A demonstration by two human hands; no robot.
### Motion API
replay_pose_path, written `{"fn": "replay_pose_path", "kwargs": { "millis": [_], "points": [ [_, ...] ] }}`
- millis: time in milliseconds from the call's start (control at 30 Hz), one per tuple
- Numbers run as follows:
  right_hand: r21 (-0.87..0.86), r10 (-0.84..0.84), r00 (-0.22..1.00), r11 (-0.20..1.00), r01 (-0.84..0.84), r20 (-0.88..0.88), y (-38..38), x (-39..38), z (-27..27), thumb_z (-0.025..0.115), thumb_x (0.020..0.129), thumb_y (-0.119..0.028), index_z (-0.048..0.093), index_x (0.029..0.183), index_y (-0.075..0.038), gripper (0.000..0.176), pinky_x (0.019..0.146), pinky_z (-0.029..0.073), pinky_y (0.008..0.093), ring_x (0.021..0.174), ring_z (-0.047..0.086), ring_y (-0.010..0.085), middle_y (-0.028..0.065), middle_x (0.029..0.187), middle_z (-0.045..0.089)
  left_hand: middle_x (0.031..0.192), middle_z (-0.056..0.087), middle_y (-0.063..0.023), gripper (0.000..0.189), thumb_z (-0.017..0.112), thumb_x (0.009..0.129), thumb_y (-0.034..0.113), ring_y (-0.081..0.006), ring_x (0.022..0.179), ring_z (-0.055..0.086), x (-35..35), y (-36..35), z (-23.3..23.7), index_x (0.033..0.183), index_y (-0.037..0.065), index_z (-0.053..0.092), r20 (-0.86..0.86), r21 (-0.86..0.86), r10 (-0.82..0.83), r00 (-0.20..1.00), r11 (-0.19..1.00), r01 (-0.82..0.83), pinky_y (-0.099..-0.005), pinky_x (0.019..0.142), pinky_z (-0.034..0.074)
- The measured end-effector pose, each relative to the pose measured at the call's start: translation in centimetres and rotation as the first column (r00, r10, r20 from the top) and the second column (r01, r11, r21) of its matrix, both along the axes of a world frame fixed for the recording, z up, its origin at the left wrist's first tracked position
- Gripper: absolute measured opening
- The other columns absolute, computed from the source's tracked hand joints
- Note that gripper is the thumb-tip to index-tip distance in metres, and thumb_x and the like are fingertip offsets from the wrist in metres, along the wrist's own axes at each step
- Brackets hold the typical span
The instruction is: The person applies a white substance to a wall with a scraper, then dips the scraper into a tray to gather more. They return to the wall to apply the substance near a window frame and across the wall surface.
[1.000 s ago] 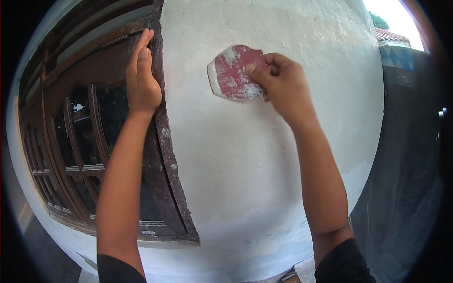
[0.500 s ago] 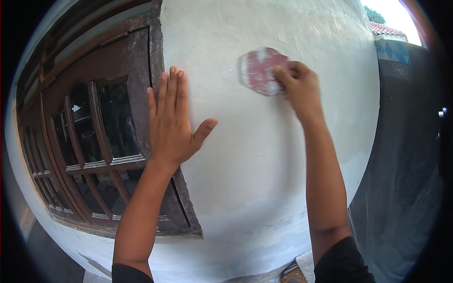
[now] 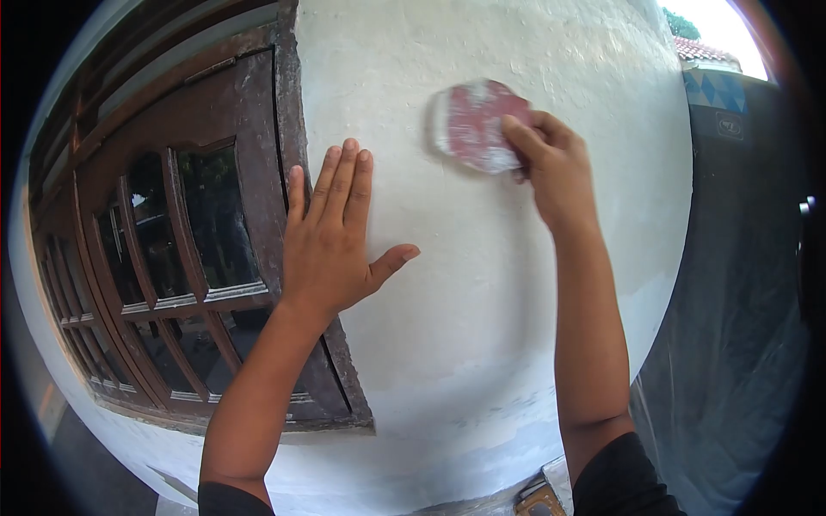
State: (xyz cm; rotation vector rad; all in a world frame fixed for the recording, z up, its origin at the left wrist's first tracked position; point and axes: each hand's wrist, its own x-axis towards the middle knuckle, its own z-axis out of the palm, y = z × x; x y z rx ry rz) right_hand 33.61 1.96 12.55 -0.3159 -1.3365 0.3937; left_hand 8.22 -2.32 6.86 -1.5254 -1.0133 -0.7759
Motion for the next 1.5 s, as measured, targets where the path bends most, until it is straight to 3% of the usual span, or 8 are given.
{"fn": "replay_pose_path", "kwargs": {
  "millis": [133, 467, 533, 733, 933, 1133, 1400, 1500],
  "points": [
    [0.112, -0.399, 0.906, 0.916, 0.386, 0.139, 1.7, -2.4, 0.5, 0.073, 0.089, -0.019, 0.067, 0.102, 0.008, 0.030, 0.060, 0.050, 0.0273, 0.065, 0.061, 0.0123, 0.0072, 0.076, 0.069, 0.160, 0.027, -0.0192, 0.107, 0.039, 0.087, 0.080, -0.0318, 0.151, 0.022, 0.3, 0.2, -0.1, 0.154, -0.002, 0.026, -0.005, -0.007, 0.002, 1.000, 1.000, -0.002, -0.0560, 0.121, 0.011],
    [0.001, -0.093, 0.985, 0.996, 0.094, 0.145, 0.2, -2.9, 0.8, 0.074, 0.089, -0.020, 0.068, 0.102, 0.007, 0.030, 0.051, 0.045, 0.0269, 0.056, 0.056, 0.0097, 0.0065, 0.074, 0.067, 0.159, 0.029, -0.0192, 0.106, 0.039, 0.087, 0.080, -0.0319, 0.150, 0.025, 0.3, 0.1, 0.0, 0.153, -0.002, 0.028, -0.007, 0.008, -0.003, 1.000, 1.000, 0.003, -0.0566, 0.121, 0.012],
    [0.145, -0.477, 0.872, 0.876, 0.460, 0.108, 1.7, -2.2, 0.5, 0.073, 0.089, -0.019, 0.068, 0.103, 0.007, 0.030, 0.052, 0.045, 0.0269, 0.057, 0.056, 0.0096, 0.0065, 0.074, 0.067, 0.159, 0.030, -0.0194, 0.106, 0.040, 0.087, 0.079, -0.0321, 0.149, 0.026, 0.3, 0.1, 0.1, 0.153, -0.002, 0.028, -0.014, 0.009, -0.011, 1.000, 1.000, 0.011, -0.0566, 0.121, 0.012],
    [0.027, -0.033, 0.996, 0.999, 0.036, -0.086, 0.4, 0.6, -0.5, 0.072, 0.089, -0.018, 0.069, 0.101, 0.005, 0.026, 0.046, 0.041, 0.0239, 0.055, 0.053, 0.0078, 0.0058, 0.073, 0.065, 0.157, 0.033, -0.0202, 0.103, 0.041, 0.089, 0.077, -0.0328, 0.148, 0.028, 0.2, -0.2, 0.0, 0.152, -0.003, 0.030, -0.007, 0.012, -0.043, 0.999, 0.999, 0.043, -0.0565, 0.120, 0.013],
    [0.101, -0.473, 0.874, 0.881, 0.463, 0.116, 2.5, -1.1, -0.6, 0.075, 0.086, -0.027, 0.069, 0.102, 0.006, 0.037, 0.065, 0.050, 0.0337, 0.068, 0.061, 0.0142, 0.0085, 0.076, 0.068, 0.156, 0.035, -0.0207, 0.103, 0.043, 0.088, 0.077, -0.0327, 0.147, 0.030, 0.3, -0.1, 0.2, 0.151, -0.004, 0.032, -0.012, 0.019, -0.055, 0.998, 0.998, 0.055, -0.0570, 0.120, 0.014],
    [0.006, -0.093, 0.994, 0.996, 0.093, -0.062, 0.2, 1.7, -1.5, 0.071, 0.090, -0.016, 0.068, 0.097, 0.003, 0.020, 0.044, 0.037, 0.0214, 0.052, 0.049, 0.0049, 0.0031, 0.071, 0.065, 0.156, 0.036, -0.0208, 0.102, 0.043, 0.089, 0.076, -0.0328, 0.147, 0.031, 0.2, 0.0, 0.0, 0.151, -0.004, 0.033, 0.002, 0.026, -0.081, 0.997, 0.996, 0.081, -0.0573, 0.120, 0.014],
    [0.037, -0.367, 0.930, 0.930, 0.366, 0.012, 2.9, 1.7, -2.3, 0.073, 0.088, -0.018, 0.068, 0.098, 0.006, 0.026, 0.051, 0.045, 0.0265, 0.054, 0.056, 0.0128, 0.0049, 0.070, 0.066, 0.157, 0.034, -0.0203, 0.099, 0.041, 0.091, 0.074, -0.0327, 0.148, 0.029, 0.3, -0.3, 0.2, 0.151, -0.003, 0.031, 0.022, -0.006, -0.072, 0.997, 0.997, 0.072, -0.0565, 0.121, 0.014],
    [-0.101, -0.143, 0.987, 0.986, 0.136, -0.069, 0.2, 3.3, -2.0, 0.070, 0.091, -0.015, 0.068, 0.099, 0.006, 0.023, 0.044, 0.038, 0.0211, 0.048, 0.048, 0.0061, 0.0043, 0.070, 0.065, 0.157, 0.034, -0.0206, 0.098, 0.042, 0.092, 0.073, -0.0327, 0.148, 0.028, 0.4, -0.1, 0.1, 0.151, -0.003, 0.031, 0.018, 0.005, -0.083, 0.996, 0.997, 0.082, -0.0567, 0.121, 0.014]
  ]
}}
